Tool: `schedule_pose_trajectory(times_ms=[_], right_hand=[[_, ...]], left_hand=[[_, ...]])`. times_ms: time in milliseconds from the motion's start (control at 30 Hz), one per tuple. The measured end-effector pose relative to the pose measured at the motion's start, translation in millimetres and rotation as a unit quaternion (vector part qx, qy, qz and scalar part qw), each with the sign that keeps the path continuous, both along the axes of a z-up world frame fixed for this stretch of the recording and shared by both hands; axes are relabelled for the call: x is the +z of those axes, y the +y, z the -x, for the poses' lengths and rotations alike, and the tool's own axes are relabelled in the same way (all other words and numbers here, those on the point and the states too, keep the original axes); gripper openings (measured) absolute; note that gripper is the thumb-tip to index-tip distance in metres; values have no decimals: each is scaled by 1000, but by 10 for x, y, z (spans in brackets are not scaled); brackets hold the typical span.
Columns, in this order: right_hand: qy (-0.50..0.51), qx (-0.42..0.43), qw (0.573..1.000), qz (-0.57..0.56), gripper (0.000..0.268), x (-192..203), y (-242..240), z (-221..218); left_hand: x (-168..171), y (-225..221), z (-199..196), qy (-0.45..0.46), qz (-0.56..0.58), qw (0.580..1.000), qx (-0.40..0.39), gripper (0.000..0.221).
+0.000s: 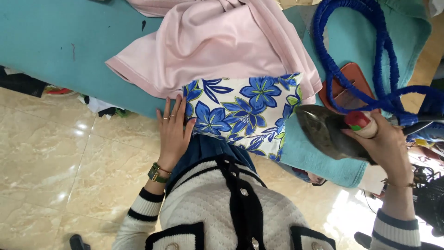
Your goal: Ironing and pressing pink fabric and floral patterned fabric on a professional pressing table using a steam iron.
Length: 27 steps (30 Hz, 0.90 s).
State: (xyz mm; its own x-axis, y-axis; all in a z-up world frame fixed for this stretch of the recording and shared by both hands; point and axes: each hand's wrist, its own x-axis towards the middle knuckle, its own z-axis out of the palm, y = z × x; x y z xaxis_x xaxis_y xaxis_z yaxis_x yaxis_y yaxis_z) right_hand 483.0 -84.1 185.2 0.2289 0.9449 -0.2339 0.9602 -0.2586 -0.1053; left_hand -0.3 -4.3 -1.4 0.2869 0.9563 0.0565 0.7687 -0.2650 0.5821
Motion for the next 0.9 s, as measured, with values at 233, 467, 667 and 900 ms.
schedule_pose_trajectory(times_ms=[233,467,667,900], right_hand=[[49,226,966,-117,66,-93,785,1494],[-38,385,903,-186,47,-496,1269,2441],[-59,399,903,-150,47,-424,1294,2410],[-29,408,895,-175,47,-291,1258,2336]], left_hand=[[53,-18,4,-110,25,993,32,55],[135,-57,179,-280,51,952,108,47],[-21,-114,292,-252,-5,961,116,40],[-78,-84,105,-242,-69,966,60,39]])
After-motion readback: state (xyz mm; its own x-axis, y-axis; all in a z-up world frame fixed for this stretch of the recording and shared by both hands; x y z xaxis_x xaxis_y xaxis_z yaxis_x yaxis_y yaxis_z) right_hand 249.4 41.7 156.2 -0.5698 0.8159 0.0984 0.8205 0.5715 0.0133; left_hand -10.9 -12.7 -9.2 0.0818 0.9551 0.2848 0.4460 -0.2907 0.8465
